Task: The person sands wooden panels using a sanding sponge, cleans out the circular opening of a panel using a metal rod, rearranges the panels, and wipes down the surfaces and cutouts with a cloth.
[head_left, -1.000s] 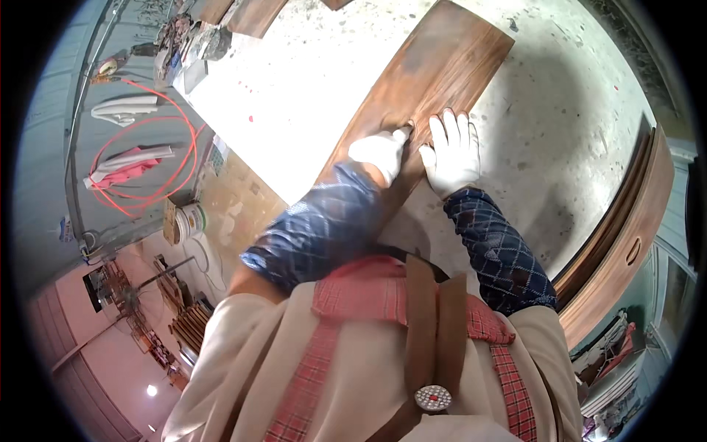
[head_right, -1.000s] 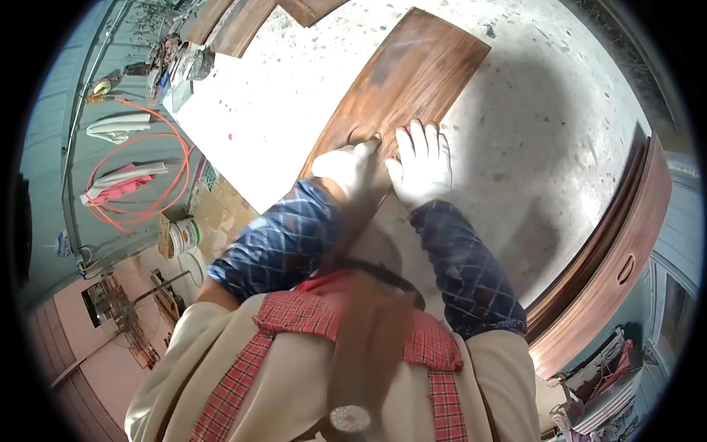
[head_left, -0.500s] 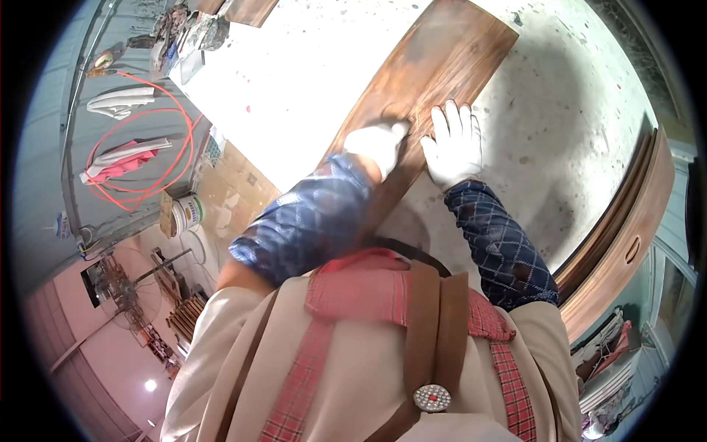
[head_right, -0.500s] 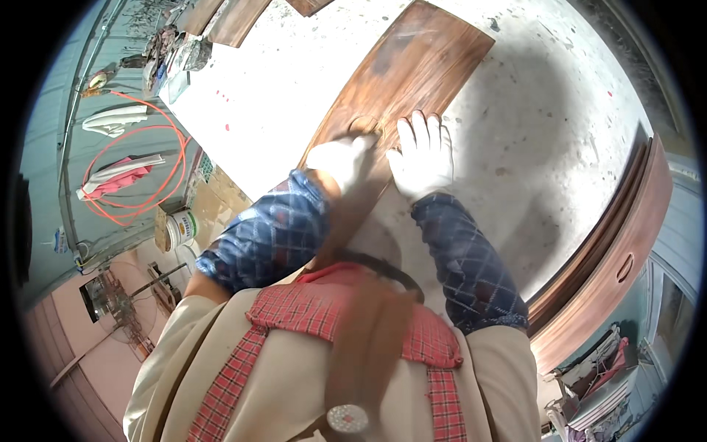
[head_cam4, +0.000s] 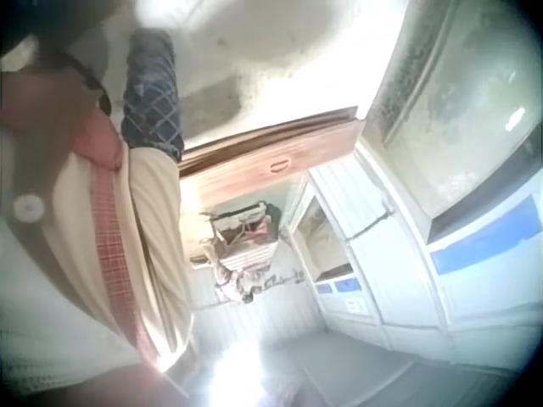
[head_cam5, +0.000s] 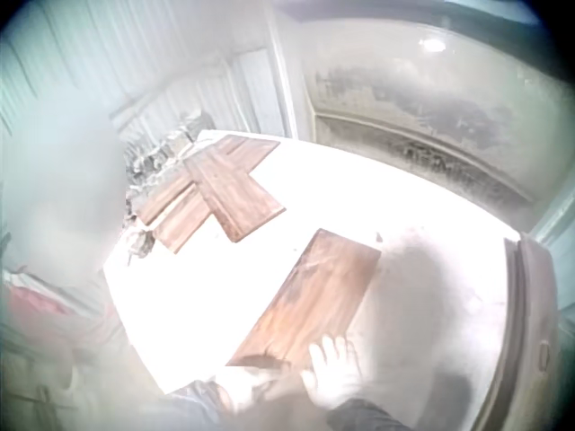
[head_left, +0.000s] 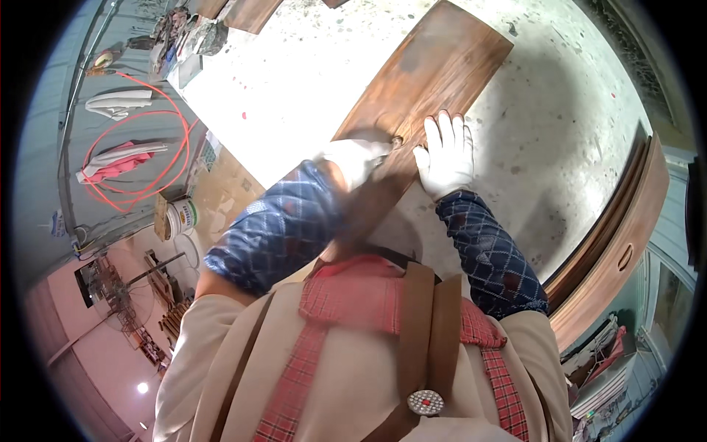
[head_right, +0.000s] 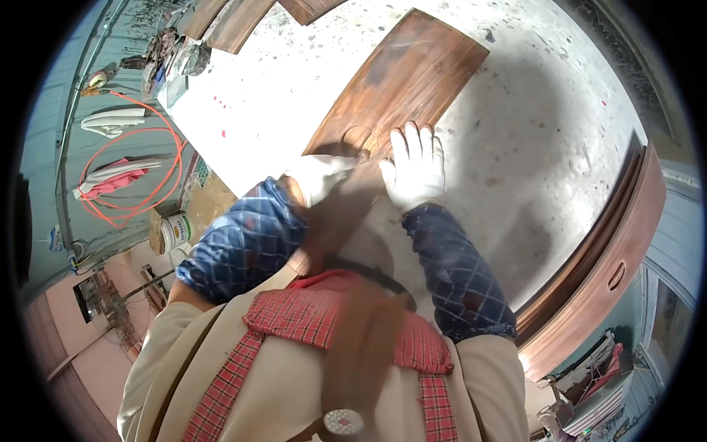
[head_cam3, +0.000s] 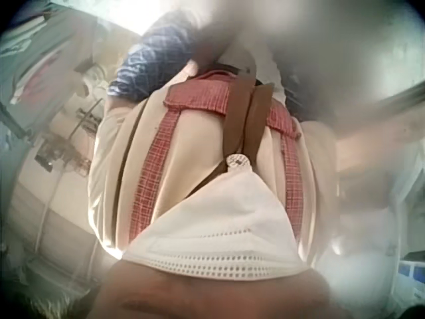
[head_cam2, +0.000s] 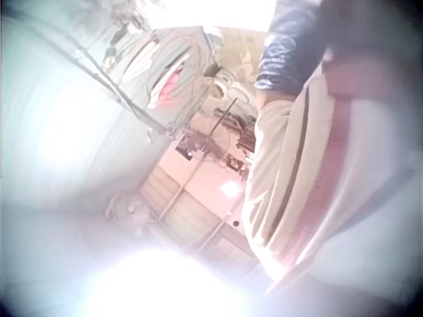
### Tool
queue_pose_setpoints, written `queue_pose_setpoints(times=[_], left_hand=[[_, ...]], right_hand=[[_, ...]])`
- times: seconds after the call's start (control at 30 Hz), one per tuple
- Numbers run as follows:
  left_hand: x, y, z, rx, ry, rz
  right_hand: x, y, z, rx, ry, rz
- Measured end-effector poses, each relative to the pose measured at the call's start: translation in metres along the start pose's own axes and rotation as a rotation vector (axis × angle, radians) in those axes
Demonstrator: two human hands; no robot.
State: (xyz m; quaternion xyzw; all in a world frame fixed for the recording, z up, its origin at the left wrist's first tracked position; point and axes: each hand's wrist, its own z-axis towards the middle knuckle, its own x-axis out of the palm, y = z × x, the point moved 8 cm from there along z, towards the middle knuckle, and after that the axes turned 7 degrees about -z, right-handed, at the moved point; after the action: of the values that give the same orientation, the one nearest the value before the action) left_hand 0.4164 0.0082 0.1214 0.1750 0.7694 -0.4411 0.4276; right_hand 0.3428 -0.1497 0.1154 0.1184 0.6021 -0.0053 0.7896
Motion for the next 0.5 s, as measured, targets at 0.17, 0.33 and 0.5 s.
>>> queue_pose_setpoints(times=[0.17, 0.33, 0.5], left_hand=[[-0.037, 0.004, -0.016, -0.06, -0.245, -0.13], [-0.02, 0.009, 0.026, -0.509, 0.031, 0.033], [-0.024, -0.014, 0.005, -0.424, 0.134, 0.139]], right_hand=[[0.0, 0.001, -0.005, 0.0, -0.002, -0.001], [-0.009, 0.007, 0.004, -0.025, -0.032, -0.009], [-0.008, 0.003, -0.003, -0.03, -0.077, 0.028]])
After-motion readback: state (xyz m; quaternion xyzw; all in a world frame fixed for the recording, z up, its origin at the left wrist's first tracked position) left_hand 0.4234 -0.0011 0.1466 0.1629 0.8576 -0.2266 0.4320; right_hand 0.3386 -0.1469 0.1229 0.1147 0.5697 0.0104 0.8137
